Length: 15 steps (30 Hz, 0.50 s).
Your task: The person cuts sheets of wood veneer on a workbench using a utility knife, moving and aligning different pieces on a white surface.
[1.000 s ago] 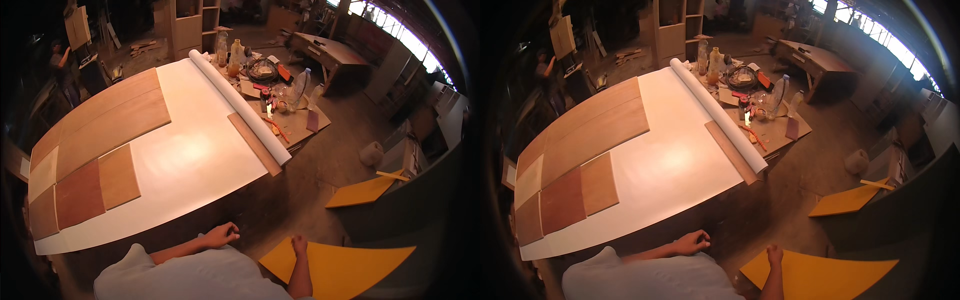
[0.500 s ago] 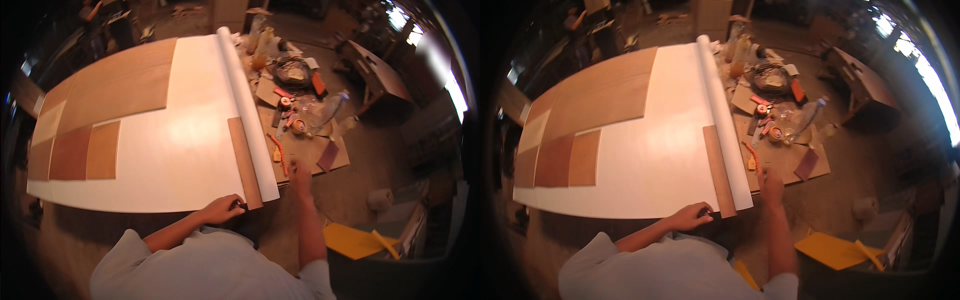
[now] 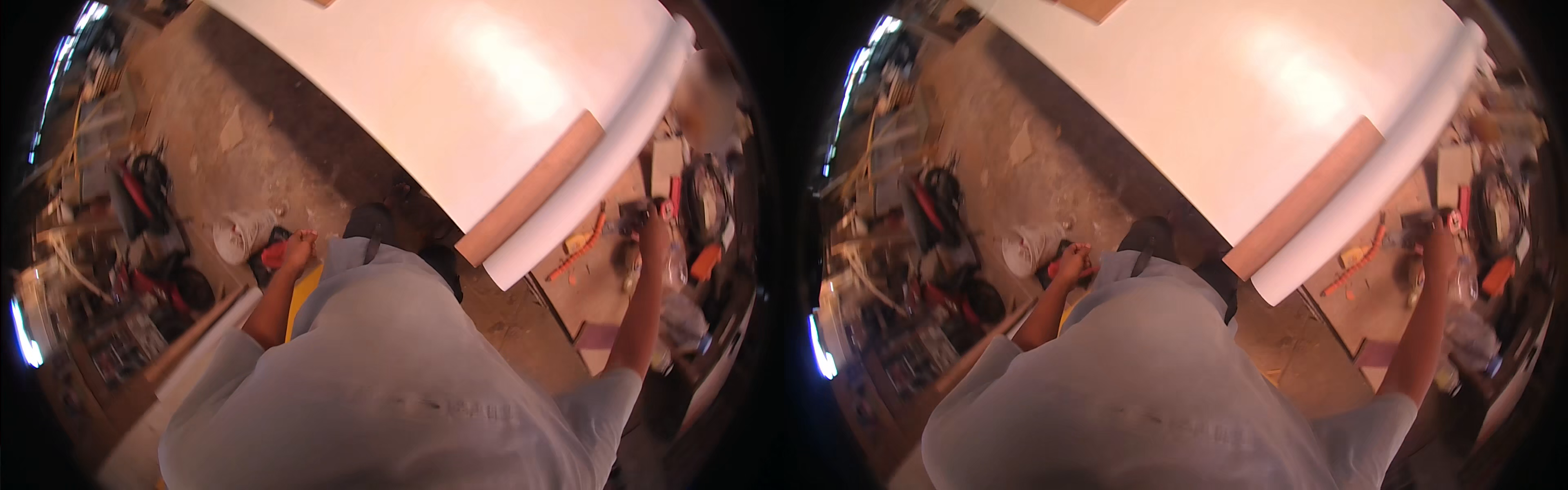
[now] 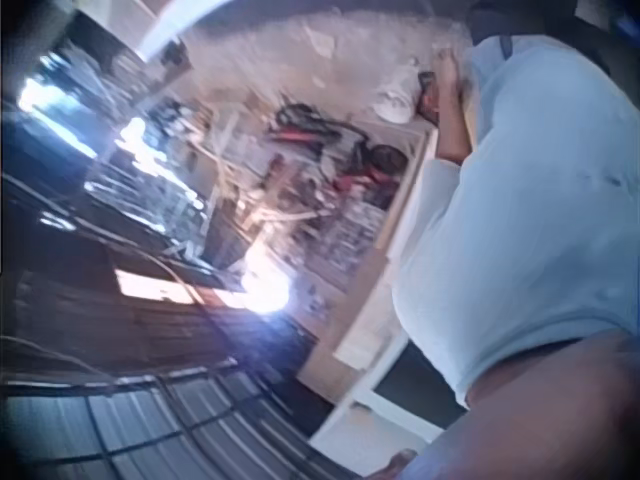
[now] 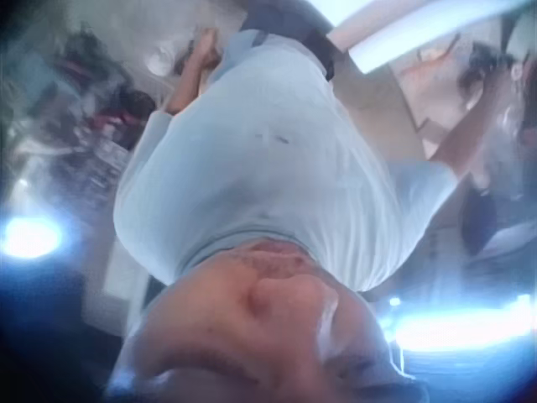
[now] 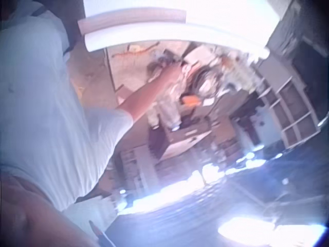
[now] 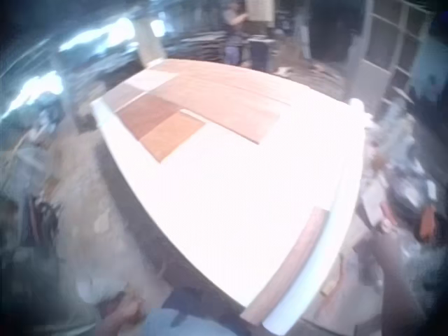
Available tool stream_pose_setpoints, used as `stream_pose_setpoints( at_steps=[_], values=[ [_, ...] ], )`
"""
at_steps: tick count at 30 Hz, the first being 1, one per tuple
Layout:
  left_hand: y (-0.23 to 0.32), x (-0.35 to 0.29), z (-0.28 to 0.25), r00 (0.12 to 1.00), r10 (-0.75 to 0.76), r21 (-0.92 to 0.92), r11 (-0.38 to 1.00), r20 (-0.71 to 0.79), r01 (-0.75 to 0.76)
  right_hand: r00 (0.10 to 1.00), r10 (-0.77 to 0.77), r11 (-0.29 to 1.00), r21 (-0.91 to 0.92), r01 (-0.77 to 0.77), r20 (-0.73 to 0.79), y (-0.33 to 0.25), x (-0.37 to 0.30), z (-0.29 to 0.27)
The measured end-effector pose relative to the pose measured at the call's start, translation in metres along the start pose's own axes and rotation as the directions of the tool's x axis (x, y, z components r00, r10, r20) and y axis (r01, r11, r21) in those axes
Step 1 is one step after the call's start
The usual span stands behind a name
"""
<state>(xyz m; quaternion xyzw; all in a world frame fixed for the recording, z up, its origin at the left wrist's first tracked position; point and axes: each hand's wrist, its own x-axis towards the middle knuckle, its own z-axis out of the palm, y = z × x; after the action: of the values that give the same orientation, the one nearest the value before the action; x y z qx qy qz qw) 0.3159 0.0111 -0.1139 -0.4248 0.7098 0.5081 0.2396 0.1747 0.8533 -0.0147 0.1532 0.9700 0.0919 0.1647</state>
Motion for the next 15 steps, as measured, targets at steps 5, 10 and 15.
stream_pose_setpoints(
  at_steps=[5,10,15],
  values=[
    [-0.102,-0.037,0.006,0.973,-0.208,-0.046,0.978,-0.095,0.205,0.998,-0.044,0.984,-0.177,0.037,-0.036,0.006,0.01,0.008],
    [-0.115,-0.041,0.027,0.99,-0.133,-0.063,0.989,0.055,0.136,0.999,0.052,0.992,-0.113,-0.052,0.004,-0.019,0.005,-0.031],
    [-0.06,-0.005,0.039,0.988,0.105,-0.04,0.994,0.114,-0.101,0.955,-0.074,0.963,0.228,0.143,-0.287,0.019,0.0,-0.021]
  ],
)
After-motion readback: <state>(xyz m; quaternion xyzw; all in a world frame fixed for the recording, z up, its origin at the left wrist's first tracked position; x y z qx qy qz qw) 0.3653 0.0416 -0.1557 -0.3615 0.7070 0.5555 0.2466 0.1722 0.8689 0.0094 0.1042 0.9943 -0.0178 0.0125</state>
